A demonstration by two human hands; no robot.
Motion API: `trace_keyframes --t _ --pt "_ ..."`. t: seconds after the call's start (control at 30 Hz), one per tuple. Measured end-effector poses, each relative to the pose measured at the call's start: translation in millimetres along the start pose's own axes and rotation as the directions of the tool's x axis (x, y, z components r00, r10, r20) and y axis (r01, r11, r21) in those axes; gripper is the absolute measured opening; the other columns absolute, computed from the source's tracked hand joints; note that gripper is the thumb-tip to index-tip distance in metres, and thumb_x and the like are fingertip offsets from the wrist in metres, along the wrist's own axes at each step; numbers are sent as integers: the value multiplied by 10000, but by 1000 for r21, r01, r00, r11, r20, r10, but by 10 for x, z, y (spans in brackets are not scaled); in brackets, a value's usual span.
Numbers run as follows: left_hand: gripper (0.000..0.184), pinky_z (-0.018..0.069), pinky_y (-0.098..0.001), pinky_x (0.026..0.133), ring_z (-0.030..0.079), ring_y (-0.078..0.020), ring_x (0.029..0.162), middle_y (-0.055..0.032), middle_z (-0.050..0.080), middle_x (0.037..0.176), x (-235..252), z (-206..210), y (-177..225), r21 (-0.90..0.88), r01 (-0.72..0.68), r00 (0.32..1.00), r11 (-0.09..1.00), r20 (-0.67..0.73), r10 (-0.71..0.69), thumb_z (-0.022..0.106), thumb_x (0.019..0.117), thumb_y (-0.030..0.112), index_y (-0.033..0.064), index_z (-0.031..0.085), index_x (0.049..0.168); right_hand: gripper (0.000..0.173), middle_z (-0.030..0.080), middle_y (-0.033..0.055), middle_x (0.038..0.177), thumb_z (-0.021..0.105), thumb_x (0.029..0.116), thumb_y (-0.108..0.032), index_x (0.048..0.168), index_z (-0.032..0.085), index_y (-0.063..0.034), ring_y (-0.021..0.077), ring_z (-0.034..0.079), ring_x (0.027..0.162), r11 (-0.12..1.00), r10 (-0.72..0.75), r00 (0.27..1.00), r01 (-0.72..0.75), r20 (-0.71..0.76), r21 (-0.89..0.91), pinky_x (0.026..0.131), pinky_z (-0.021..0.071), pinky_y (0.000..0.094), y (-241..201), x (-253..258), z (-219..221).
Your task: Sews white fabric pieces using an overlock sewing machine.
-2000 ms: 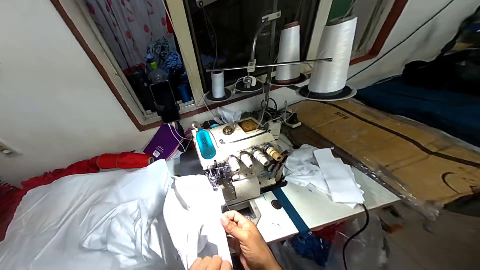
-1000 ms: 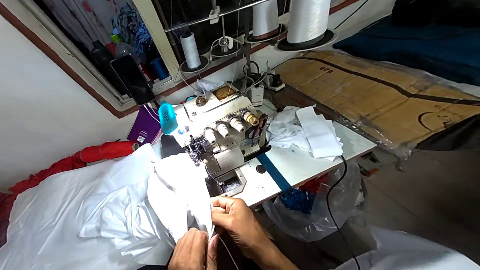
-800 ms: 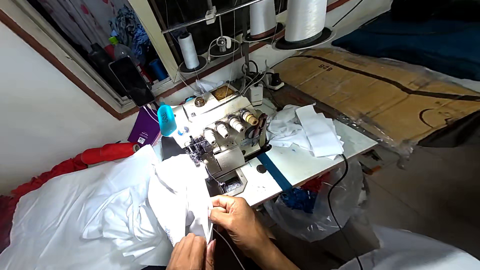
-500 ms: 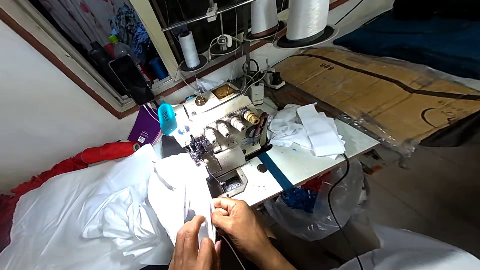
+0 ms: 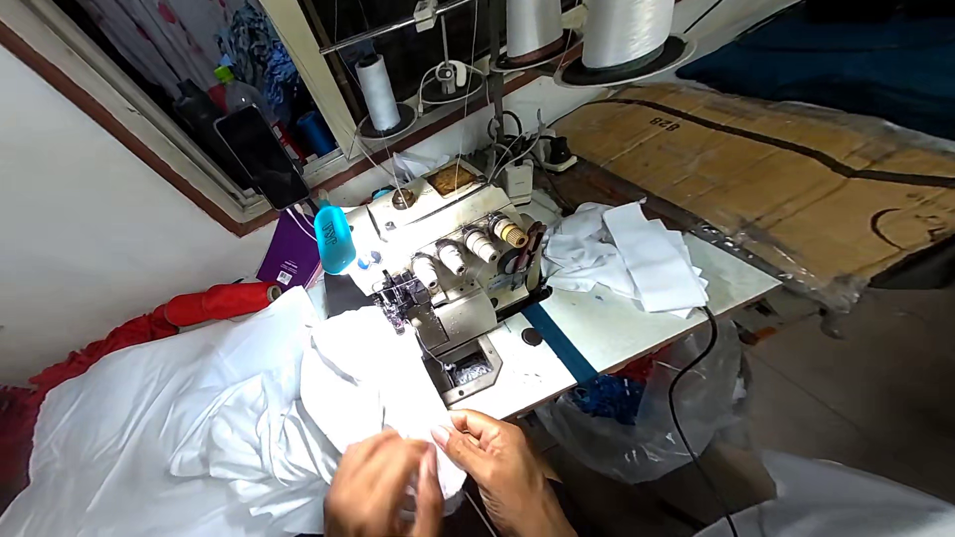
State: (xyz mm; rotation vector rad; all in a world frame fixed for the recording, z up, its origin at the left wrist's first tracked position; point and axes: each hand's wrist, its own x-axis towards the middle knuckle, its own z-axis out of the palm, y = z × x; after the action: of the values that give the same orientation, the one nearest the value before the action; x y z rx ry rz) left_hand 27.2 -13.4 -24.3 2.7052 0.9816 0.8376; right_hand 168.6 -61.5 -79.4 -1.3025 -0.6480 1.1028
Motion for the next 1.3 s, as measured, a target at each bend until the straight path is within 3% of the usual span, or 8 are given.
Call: trace_keyframes --t 0.17,0.4,0.63,0.83,0.93,1.03,1.17,1.3 --pt "476 469 -515 1006 617 -332 1263 -73 699 1328 277 315 -334 281 55 996 958 -76 -35 405 1021 355 98 755 1215 64 634 -51 659 685 937 -96 920 730 -54 4 555 558 998 -6 1000 8 -27 68 549 475 200 -28 -66 -4" --pt "462 478 -563 1018 621 -372 1262 -102 697 1324 596 386 -489 314 147 989 938 -35 -143 396 1000 287 96 760 1210 120 690 -27 729 646 950 -127 926 750 -74 39 649 674 993 -8 1000 9 -12 119 635 540 225 -3 395 113" --pt "496 406 -567 1124 551 -360 1354 -121 624 1429 810 301 -691 247 177 978 953 65 -198 372 1023 332 97 721 1287 223 565 -64 602 640 924 -111 708 695 -112 29 528 570 999 19 1000 -19 -9 27 557 423 240 -176 670 164" --pt "352 522 -401 804 673 -181 836 -19 709 880 593 -165 -552 197 -252 958 947 189 215 490 1030 386 167 750 939 240 623 -31 639 571 975 -99 767 688 -79 49 602 566 997 49 995 -53 82 54 553 520 238 -303 656 102" --pt "391 539 -381 772 665 -168 885 3 704 931 737 -371 -619 72 -281 900 957 367 236 500 1029 480 167 729 979 229 652 18 653 538 1000 -65 836 693 -23 86 623 532 988 81 989 -96 125 125 520 554 249 -430 651 110" --pt "273 536 -334 703 656 -125 807 30 670 832 827 -449 -629 40 -285 887 958 389 248 544 987 348 173 705 854 253 645 26 641 524 1021 -62 839 692 -5 88 623 523 987 74 986 -94 150 129 518 555 242 -500 672 100" --pt "318 451 -163 577 556 44 642 117 583 678 1017 -687 -602 -125 -101 909 987 391 143 548 1015 379 199 699 800 194 692 -80 691 596 1030 -185 915 740 -125 -9 584 531 920 -313 949 310 26 -241 516 489 173 -454 688 75" --pt "285 346 -161 454 453 55 516 162 472 578 1205 -819 -575 -65 -68 944 996 318 85 544 973 322 256 651 717 240 735 19 1123 725 906 -109 1142 766 -92 29 655 808 606 -682 700 703 210 -373 746 559 201 -431 966 22"
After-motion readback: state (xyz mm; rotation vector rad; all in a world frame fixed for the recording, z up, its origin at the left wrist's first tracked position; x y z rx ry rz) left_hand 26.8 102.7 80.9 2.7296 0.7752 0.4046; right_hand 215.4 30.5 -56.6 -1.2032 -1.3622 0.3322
